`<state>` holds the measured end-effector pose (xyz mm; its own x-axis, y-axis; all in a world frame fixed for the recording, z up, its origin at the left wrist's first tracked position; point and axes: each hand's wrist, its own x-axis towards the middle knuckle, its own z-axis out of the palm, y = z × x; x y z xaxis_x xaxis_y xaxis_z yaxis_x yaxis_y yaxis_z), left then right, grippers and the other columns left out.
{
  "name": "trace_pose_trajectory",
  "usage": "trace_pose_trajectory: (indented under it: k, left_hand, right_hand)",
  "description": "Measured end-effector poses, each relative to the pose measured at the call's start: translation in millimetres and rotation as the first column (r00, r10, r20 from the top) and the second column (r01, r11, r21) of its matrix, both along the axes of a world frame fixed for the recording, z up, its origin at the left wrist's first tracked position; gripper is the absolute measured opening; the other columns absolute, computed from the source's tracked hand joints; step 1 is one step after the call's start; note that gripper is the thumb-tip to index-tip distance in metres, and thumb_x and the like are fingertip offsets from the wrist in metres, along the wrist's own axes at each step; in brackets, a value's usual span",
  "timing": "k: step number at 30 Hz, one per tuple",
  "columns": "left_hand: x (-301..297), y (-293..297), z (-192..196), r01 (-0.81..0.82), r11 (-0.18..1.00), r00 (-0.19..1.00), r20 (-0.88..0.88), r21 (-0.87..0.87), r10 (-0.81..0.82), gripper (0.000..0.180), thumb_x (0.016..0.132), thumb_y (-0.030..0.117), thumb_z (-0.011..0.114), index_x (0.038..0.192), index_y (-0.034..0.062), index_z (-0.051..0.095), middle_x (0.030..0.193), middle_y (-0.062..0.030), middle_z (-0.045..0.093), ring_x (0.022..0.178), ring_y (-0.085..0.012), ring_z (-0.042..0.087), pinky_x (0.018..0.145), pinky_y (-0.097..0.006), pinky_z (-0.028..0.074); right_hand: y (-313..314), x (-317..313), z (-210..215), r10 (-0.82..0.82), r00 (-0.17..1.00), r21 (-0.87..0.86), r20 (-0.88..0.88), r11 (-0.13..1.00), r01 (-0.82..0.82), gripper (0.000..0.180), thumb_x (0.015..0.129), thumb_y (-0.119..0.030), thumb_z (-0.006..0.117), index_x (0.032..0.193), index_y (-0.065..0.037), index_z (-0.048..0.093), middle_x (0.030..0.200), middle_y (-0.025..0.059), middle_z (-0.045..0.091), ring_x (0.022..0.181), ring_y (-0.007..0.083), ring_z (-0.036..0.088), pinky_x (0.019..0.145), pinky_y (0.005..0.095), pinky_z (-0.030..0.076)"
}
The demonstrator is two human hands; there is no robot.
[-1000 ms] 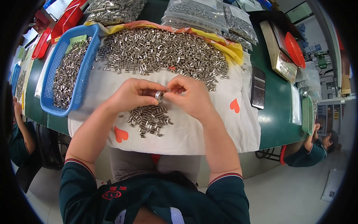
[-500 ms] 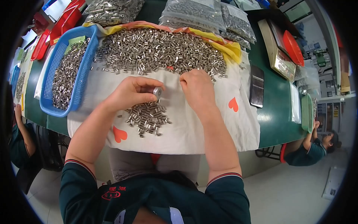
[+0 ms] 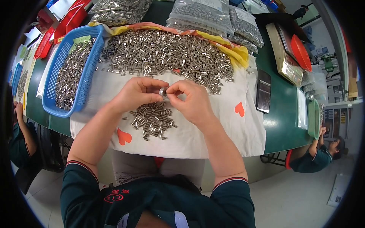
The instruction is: Inspecting and sorting small metal hardware components into a small container at a workbench.
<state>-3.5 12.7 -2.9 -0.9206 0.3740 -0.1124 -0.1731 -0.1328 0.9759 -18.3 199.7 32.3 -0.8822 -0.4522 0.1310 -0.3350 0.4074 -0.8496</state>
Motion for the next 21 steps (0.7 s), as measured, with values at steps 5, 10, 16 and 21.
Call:
trace_pose_trajectory:
  k: [5, 10, 16, 21]
  left_hand:
    - [1, 2, 4, -0.042, 0.994, 0.999, -0.002, -0.102, 0.042, 0.033, 0.075, 0.002, 0.065, 0.107, 0.0, 0.058, 0.081, -0.001, 0.06, 0.073, -0.005, 0.055, 0.068, -0.02, 0.047]
    - [4, 1, 2, -0.073, 0.992, 0.997, -0.003, -0.102, 0.073, 0.034, 0.075, 0.002, 0.066, 0.108, -0.0002, 0.058, 0.086, -0.0034, 0.062, 0.076, -0.0063, 0.057, 0.07, -0.02, 0.048]
    - [4, 0, 4, 0.013, 0.997, 1.0, 0.003, -0.082, -0.013, 0.033, 0.075, 0.002, 0.066, 0.107, -0.001, 0.058, 0.092, -0.0059, 0.063, 0.08, -0.008, 0.058, 0.071, -0.022, 0.049]
    - [5, -1, 5, 0.052, 0.996, 0.999, -0.004, -0.077, -0.053, 0.033, 0.074, 0.003, 0.066, 0.106, 0.0009, 0.059, 0.089, -0.0033, 0.063, 0.078, -0.0065, 0.057, 0.071, -0.021, 0.048]
  right_hand:
    - [-8, 3, -11, -0.011, 0.921, 0.083, -0.39, 0.995, 0.047, 0.009, 0.066, 0.0, 0.062, 0.073, -0.003, 0.058, 0.071, 0.0055, 0.059, 0.067, 0.0201, 0.056, 0.061, 0.0293, 0.045]
    - [-11, 5, -12, -0.028, 0.871, 0.081, -0.49, 0.994, 0.077, 0.008, 0.066, -0.003, 0.062, 0.072, -0.005, 0.058, 0.07, 0.0066, 0.059, 0.068, 0.0244, 0.056, 0.062, 0.0317, 0.045]
    - [5, -3, 2, 0.03, 0.996, 0.03, 0.09, 0.999, -0.033, 0.008, 0.069, -0.003, 0.066, 0.075, -0.003, 0.061, 0.072, 0.0016, 0.061, 0.064, 0.0102, 0.055, 0.061, 0.0244, 0.044]
    - [11, -9, 0, -0.007, 0.993, 0.045, 0.115, 0.999, 0.002, 0.008, 0.071, -0.005, 0.065, 0.078, -0.003, 0.061, 0.07, -0.0005, 0.058, 0.062, 0.0066, 0.051, 0.059, 0.0226, 0.043]
